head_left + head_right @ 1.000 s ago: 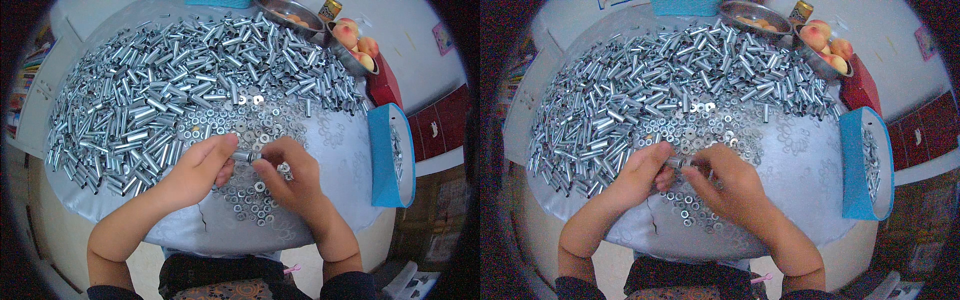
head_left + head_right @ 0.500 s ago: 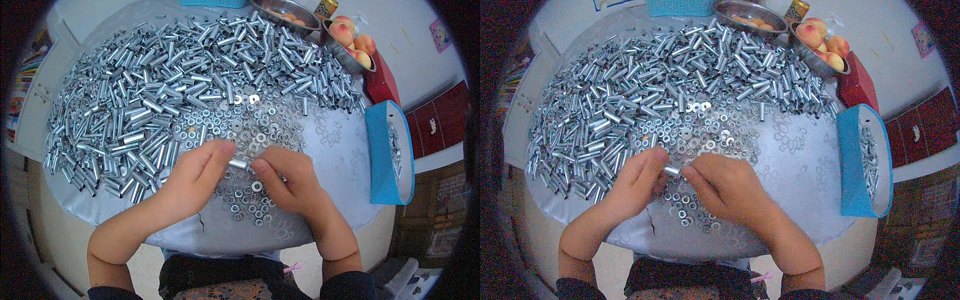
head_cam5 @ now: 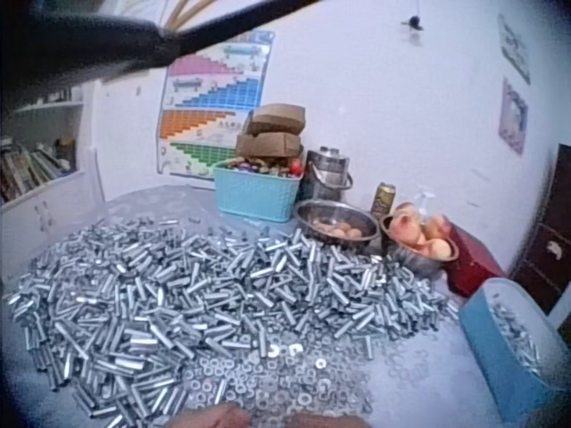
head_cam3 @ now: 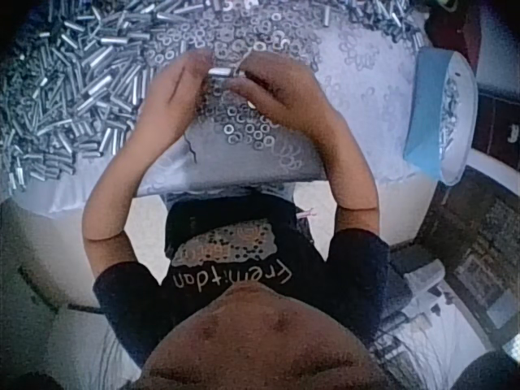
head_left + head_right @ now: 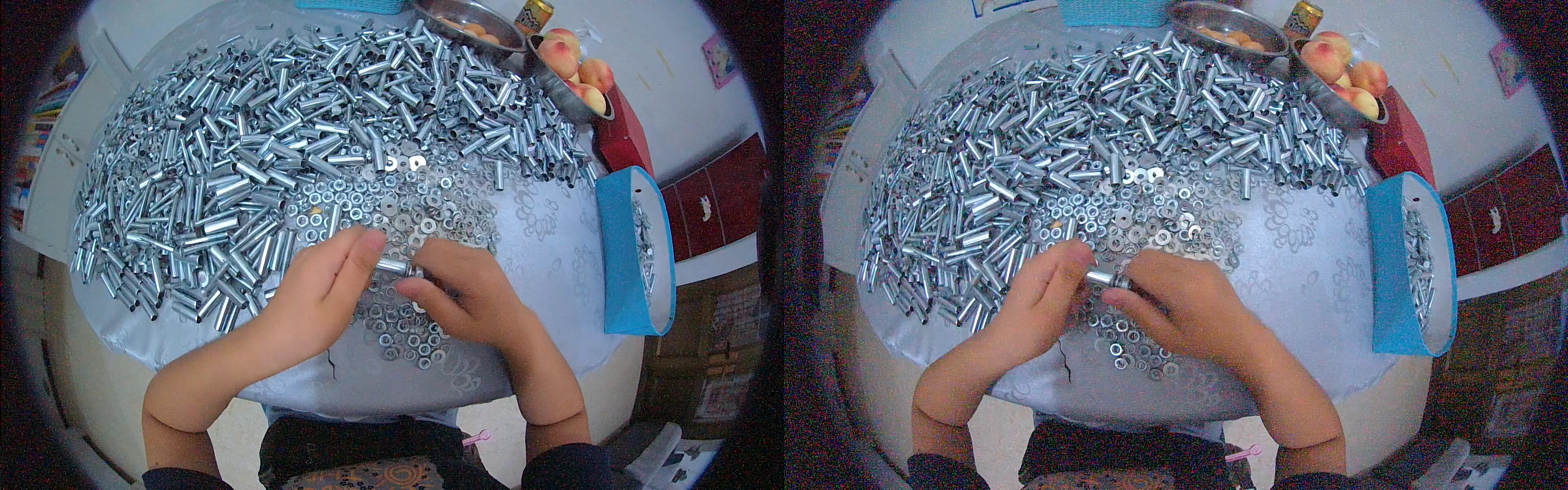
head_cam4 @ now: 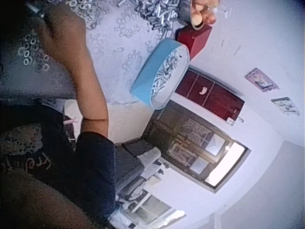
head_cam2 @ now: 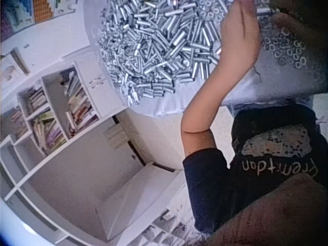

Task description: The person repeatedly picks up cylindrical metal sleeves and washers from a large pile on a table, threads the washers onto the sleeves, and places the assembled units into a blue container. The task continues throughout the clip with consistent hand movements.

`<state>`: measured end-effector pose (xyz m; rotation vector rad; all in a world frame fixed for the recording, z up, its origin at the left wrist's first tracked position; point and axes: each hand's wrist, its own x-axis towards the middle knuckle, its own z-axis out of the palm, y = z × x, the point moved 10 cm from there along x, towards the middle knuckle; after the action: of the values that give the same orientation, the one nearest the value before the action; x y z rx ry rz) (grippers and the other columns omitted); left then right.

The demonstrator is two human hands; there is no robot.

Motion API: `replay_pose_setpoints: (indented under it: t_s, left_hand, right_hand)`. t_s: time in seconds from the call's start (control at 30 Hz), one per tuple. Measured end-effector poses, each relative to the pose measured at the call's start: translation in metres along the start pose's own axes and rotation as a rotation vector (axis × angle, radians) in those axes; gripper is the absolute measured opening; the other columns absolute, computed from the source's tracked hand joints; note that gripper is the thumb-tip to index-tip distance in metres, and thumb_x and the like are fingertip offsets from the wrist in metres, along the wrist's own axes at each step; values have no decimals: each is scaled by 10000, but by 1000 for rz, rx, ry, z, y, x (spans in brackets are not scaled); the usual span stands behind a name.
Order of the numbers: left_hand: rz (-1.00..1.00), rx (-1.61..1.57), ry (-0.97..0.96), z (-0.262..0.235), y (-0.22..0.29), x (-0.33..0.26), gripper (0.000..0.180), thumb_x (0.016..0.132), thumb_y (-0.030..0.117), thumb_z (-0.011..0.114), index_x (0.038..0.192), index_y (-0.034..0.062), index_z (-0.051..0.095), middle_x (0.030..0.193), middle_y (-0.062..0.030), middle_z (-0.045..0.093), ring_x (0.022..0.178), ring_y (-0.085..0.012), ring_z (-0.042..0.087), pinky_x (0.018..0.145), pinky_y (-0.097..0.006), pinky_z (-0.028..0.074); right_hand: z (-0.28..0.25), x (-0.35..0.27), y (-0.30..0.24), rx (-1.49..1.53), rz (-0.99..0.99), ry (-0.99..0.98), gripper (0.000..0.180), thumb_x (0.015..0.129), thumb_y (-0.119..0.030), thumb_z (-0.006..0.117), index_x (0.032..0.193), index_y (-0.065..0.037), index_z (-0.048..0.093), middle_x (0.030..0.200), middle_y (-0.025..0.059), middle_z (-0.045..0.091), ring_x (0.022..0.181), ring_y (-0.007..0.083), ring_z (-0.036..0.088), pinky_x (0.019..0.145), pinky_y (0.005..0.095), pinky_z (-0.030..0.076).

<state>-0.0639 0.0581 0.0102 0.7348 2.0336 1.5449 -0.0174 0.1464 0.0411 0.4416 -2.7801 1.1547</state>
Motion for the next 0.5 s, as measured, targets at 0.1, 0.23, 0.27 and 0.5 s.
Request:
replay_pose_setpoints:
  t_s: [0.1,0.23,0.27,0.5]
  left_hand:
    - [22,1,2,2,3,1,336,926,280,372,810,-15,483,585,-123,466,526,-207,455,515,-320,367]
    - [23,-4,5,2,0,0,336,928,280,369,808,-12,483,576,-107,464,514,-198,449,508,-315,367]
    - [20,-1,3,2,-2,0,334,928,279,369,808,-11,484,573,-103,463,511,-195,447,506,-314,367]
    - [0,-12,-34,5,1,0,332,926,277,374,813,-16,481,579,-129,459,528,-225,459,522,-324,370]
  right_hand:
    - [0,1,0,0,-22,21,238,768,-215,611,910,-40,532,731,117,511,637,293,534,556,360,425]
    - [5,0,-1,-117,-60,-72,255,747,-190,625,922,-26,539,749,110,520,647,257,526,547,324,419]
    - [12,-1,3,-171,-41,-157,260,749,-200,621,925,-26,540,772,120,526,655,269,526,553,329,424]
    - [1,3,-7,-160,-79,-65,299,788,-339,565,843,-47,527,751,119,526,669,319,545,575,402,437]
